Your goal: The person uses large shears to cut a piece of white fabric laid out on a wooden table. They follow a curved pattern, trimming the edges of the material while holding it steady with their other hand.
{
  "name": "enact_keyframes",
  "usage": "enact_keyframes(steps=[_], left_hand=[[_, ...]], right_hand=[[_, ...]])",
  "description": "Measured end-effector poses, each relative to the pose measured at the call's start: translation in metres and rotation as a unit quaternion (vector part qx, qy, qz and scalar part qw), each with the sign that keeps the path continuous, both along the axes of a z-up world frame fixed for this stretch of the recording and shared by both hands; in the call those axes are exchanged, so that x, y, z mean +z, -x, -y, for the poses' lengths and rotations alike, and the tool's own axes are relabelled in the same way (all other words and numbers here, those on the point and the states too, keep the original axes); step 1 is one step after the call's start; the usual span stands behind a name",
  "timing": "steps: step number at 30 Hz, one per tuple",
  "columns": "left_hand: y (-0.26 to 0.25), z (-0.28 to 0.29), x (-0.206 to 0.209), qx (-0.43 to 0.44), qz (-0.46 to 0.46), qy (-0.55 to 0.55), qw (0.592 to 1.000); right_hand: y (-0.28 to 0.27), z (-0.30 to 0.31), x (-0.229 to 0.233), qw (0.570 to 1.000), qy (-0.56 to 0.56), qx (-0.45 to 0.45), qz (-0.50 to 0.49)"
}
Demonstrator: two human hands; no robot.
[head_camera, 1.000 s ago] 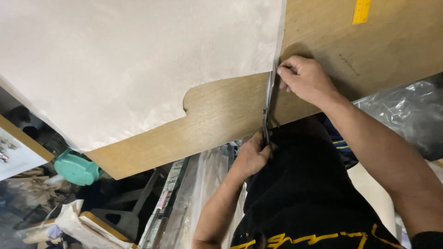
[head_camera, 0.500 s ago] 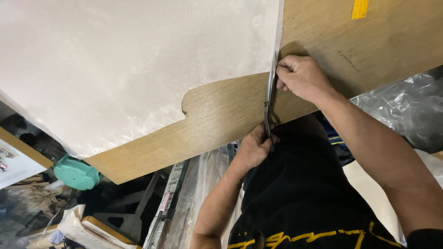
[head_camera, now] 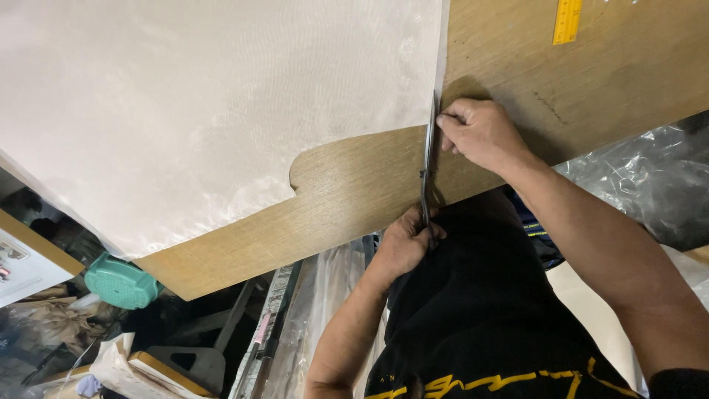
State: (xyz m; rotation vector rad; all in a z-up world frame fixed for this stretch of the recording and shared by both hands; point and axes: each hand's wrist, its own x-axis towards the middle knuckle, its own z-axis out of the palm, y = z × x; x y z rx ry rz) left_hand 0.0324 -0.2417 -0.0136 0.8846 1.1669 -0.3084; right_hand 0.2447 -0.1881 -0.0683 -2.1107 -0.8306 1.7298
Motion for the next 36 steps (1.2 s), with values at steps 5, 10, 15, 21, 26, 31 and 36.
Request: enact_keyframes(steps=[5,10,15,21,26,31,36], left_hand=[[0.002,0.006,-0.008,-0.001,0.002,-0.001,1.000],[-0.003,-0.010,0.007,0.001,0.008,-0.004,1.000],[-0.006,-0.006,0.004,0.038,-0.015,0.051,0.998],[-0.009,-0.006,0.004,0.020,-0.033,0.046,0.998],[-0.014,-0.017,0.009,0.023,-0.031,0.048,0.998],[-0.022,-0.031,0.009,-0.004,-0.037,0.027,0.999],[-0.027,-0.036,0.013,0.008,-0.044,0.031,0.998]], right_hand=[[-0.002,0.003,0.012,0.987,-0.040,0.102,0.121],[-0.006,0.020,-0.014,0.878,-0.250,0.196,0.357],[-0.008,0.007,-0.004,0.880,-0.291,0.183,0.329],[-0.007,0.003,-0.008,0.893,-0.251,0.174,0.330],[-0.008,0.001,-0.010,0.901,-0.232,0.169,0.325],[-0.007,0.001,-0.008,0.904,-0.236,0.158,0.321],[-0.008,-0.001,-0.006,0.905,-0.236,0.156,0.318]])
